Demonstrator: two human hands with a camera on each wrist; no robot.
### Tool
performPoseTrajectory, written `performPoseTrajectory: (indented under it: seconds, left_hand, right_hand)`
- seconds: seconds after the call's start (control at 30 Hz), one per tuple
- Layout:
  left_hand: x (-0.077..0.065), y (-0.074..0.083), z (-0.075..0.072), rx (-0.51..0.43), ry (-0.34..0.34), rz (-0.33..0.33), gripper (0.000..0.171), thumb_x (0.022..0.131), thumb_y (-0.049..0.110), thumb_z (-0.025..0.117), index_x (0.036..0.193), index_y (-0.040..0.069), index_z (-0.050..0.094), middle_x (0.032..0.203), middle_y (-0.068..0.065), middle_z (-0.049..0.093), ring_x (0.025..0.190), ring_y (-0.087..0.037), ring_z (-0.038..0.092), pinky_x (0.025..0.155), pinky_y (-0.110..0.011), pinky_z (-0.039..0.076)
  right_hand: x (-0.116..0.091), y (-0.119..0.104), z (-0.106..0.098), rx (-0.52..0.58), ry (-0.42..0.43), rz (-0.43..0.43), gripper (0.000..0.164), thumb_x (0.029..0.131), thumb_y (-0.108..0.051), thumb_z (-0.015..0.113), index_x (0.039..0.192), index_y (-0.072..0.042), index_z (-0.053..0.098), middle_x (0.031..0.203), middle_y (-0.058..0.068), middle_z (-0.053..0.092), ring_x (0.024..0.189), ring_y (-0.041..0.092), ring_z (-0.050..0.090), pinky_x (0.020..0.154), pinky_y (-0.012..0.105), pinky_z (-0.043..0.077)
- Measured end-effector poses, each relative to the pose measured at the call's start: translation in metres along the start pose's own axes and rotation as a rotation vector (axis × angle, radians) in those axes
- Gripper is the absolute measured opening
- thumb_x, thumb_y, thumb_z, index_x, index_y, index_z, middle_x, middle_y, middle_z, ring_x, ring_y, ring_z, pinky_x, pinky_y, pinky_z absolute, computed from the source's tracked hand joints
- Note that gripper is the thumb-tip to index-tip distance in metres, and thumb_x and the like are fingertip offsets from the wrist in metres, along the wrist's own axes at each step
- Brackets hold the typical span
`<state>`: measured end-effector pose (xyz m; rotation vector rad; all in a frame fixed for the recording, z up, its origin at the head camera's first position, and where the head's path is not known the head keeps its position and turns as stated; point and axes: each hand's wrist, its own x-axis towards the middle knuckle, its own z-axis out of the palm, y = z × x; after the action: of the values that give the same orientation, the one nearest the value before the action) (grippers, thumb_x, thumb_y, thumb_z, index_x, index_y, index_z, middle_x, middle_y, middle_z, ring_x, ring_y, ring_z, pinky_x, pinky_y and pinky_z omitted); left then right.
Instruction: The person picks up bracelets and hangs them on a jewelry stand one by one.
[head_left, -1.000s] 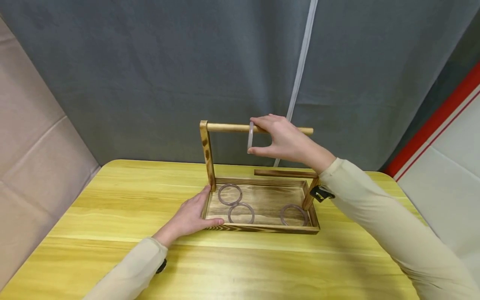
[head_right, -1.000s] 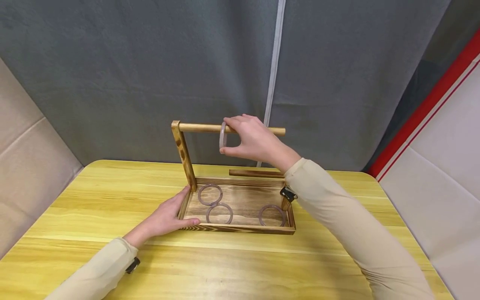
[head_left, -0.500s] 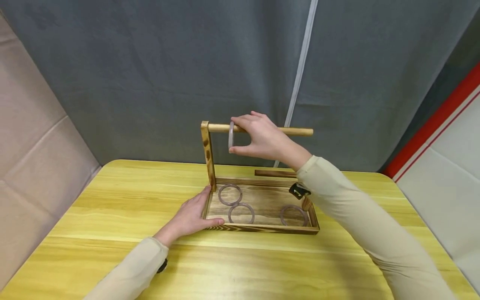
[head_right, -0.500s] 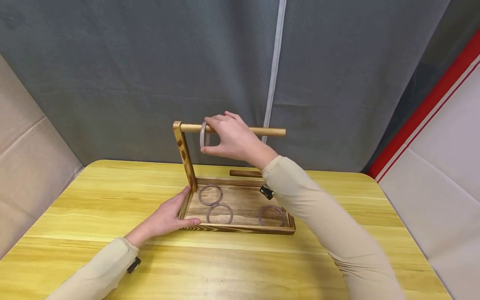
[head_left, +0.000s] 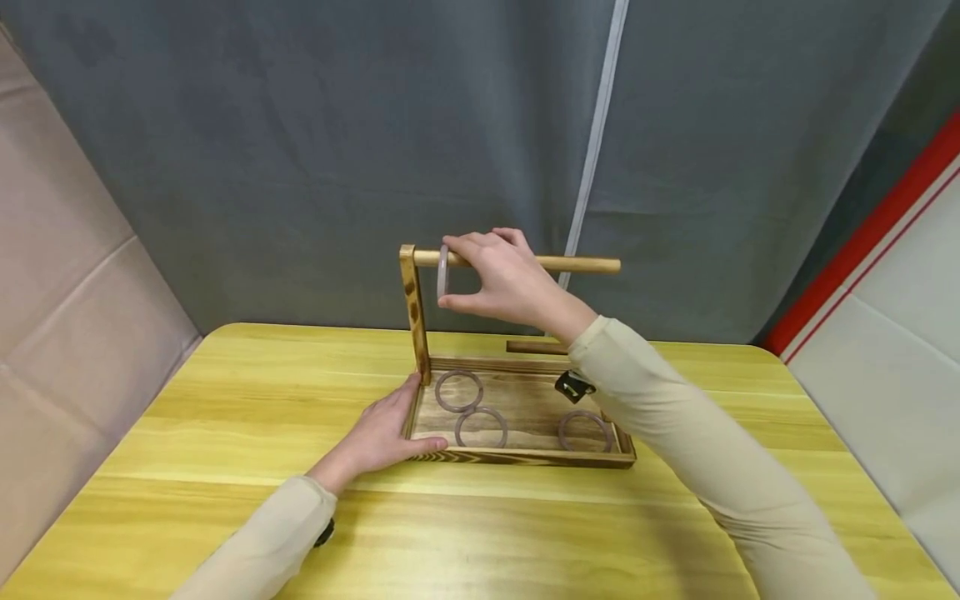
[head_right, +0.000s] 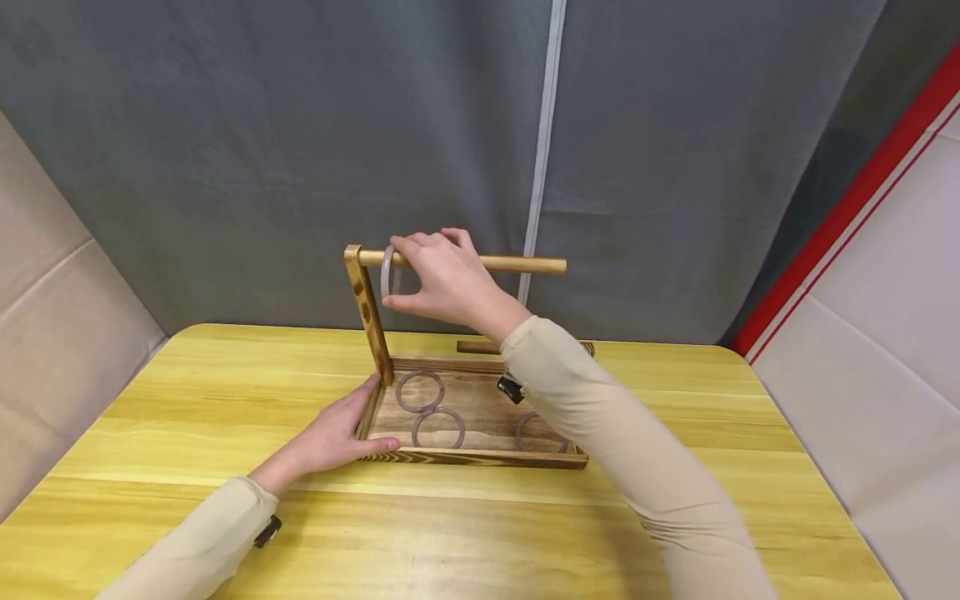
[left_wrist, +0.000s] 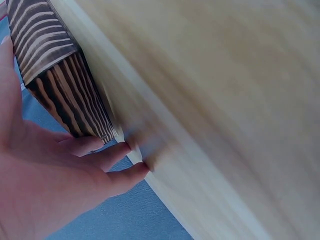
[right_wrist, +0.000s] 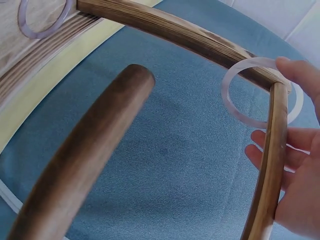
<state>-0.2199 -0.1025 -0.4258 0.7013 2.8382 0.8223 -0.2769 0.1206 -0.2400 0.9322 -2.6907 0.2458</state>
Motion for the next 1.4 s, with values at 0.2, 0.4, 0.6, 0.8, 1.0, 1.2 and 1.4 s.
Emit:
performPoseTrajectory:
  seconds: [0.2,0.4,0.6,0.8,1.0,1.2,1.4]
  left_hand:
    - [0.001,-0.002,0.001,0.002,-0.002,-0.001,0.111,0.081,0.061,0.068,0.151,-0.007,0.013,0.153,-0.027,0.023,0.136,-0.045,0.029,0.108,-0.062,0.024]
    - [0.001,-0.002,0.000,-0.002,-0.003,-0.006,0.111,0.081,0.060,0.068,0.151,-0.006,0.013,0.153,-0.027,0.022,0.136,-0.045,0.029,0.108,-0.062,0.023]
    - [0.000,-0.003,0.000,0.004,0.001,0.004,0.112,0.081,0.061,0.067,0.151,-0.007,0.013,0.153,-0.027,0.023,0.136,-0.044,0.029,0.108,-0.061,0.024]
    - [-0.003,-0.004,-0.002,0.001,0.006,0.012,0.112,0.081,0.060,0.068,0.151,-0.007,0.013,0.153,-0.028,0.021,0.137,-0.044,0.027,0.108,-0.062,0.022]
    - [-0.006,-0.005,-0.004,0.005,0.004,0.010,0.112,0.081,0.060,0.068,0.151,-0.007,0.012,0.153,-0.027,0.020,0.137,-0.044,0.026,0.108,-0.061,0.022]
    - [-0.009,-0.006,-0.007,0.005,0.012,0.006,0.111,0.081,0.060,0.068,0.152,-0.006,0.012,0.154,-0.027,0.020,0.137,-0.044,0.027,0.108,-0.061,0.022]
    - [-0.012,-0.007,-0.010,0.010,0.012,0.002,0.112,0.080,0.060,0.069,0.152,-0.005,0.012,0.154,-0.027,0.020,0.136,-0.045,0.028,0.108,-0.061,0.024]
  right_hand:
    - [0.000,0.000,0.000,0.022,0.007,0.002,0.083,0.082,-0.051,0.073,0.147,-0.008,0.042,0.139,0.006,0.053,0.127,0.020,0.047,0.112,0.045,0.019]
    - [-0.012,0.005,0.004,0.218,0.128,-0.061,0.074,0.085,-0.038,0.075,0.144,-0.006,0.045,0.139,0.009,0.052,0.125,0.022,0.047,0.110,0.042,0.028]
    - [-0.036,0.011,0.017,0.381,0.368,-0.195,0.055,0.085,-0.017,0.076,0.133,0.000,0.054,0.128,0.012,0.056,0.116,0.023,0.053,0.100,0.037,0.042]
    - [-0.053,0.010,0.027,0.420,0.450,-0.223,0.052,0.084,-0.012,0.077,0.130,0.000,0.057,0.127,0.013,0.058,0.120,0.023,0.052,0.102,0.035,0.042]
    - [-0.070,0.005,0.038,0.457,0.434,-0.244,0.053,0.081,-0.011,0.079,0.129,0.001,0.057,0.126,0.013,0.059,0.120,0.022,0.053,0.101,0.035,0.043]
    - [-0.086,-0.004,0.055,0.471,0.362,-0.279,0.054,0.080,-0.010,0.079,0.127,0.003,0.057,0.124,0.013,0.059,0.115,0.023,0.056,0.098,0.033,0.046]
    - [-0.105,-0.014,0.076,0.439,0.237,-0.277,0.053,0.083,-0.017,0.078,0.129,-0.002,0.057,0.126,0.008,0.059,0.117,0.020,0.055,0.101,0.031,0.043]
